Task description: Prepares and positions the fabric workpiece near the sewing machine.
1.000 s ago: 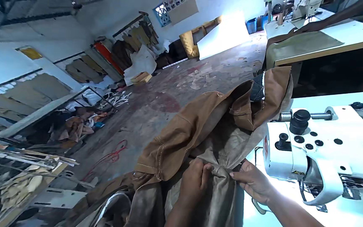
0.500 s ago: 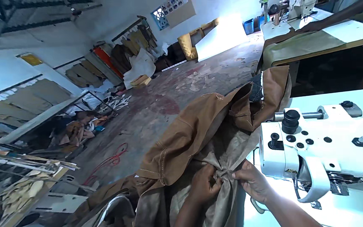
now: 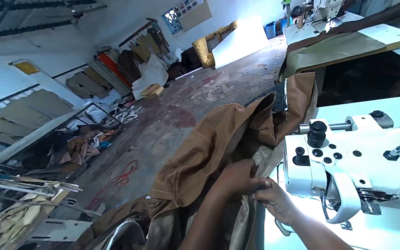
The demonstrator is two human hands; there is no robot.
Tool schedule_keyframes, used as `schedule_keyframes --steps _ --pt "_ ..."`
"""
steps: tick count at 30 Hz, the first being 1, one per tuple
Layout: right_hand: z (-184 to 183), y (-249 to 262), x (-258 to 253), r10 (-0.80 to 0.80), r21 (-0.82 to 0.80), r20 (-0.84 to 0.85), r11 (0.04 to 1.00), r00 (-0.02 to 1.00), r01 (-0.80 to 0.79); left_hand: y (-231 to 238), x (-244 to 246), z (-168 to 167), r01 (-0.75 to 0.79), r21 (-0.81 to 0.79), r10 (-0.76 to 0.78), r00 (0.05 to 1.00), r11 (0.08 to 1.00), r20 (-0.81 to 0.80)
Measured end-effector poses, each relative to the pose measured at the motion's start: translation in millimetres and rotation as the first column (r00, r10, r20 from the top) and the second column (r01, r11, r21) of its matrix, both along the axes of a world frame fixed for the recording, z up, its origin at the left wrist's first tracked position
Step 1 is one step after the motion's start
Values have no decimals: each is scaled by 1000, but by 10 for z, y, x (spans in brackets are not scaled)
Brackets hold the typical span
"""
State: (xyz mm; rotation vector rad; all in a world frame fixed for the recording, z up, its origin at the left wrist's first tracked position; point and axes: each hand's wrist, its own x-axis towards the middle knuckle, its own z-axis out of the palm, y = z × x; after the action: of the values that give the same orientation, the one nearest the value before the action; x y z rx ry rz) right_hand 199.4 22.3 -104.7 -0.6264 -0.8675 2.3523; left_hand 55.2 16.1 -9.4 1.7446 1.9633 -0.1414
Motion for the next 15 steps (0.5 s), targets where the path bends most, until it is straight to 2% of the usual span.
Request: schedule_keyframes --steps 2,4,5,8,10,11,13,15 --pt "-37 11 -1 14 4 6 1000 1000 -14 206 -41 -89 16 -167 -8 999 986 52" --pt "-133 35 -12 33 21 -27 999 999 -33 275 -174 -185 52 -173 -4 963 984 268" --pt "-183 47 -18 47 45 -48 998 998 -45 274 -242 -242 17 -140 39 921 990 387" --pt "-211 37 -19 49 74 -24 996 998 -47 235 -335 -460 -269 7 187 688 963 701" --pt "-241 35 -37 49 83 1 995 999 -49 237 -359 -603 -424 63 209 565 903 798" --pt "-258 34 -44 48 92 6 995 999 -49 238 -360 -637 -460 68 223 548 885 806" --pt "-260 30 -44 43 104 19 994 999 -45 245 -342 -637 -392 75 212 639 917 740" --pt "-259 31 -53 21 87 45 996 999 -25 271 -289 -567 -218 8 170 781 976 602"
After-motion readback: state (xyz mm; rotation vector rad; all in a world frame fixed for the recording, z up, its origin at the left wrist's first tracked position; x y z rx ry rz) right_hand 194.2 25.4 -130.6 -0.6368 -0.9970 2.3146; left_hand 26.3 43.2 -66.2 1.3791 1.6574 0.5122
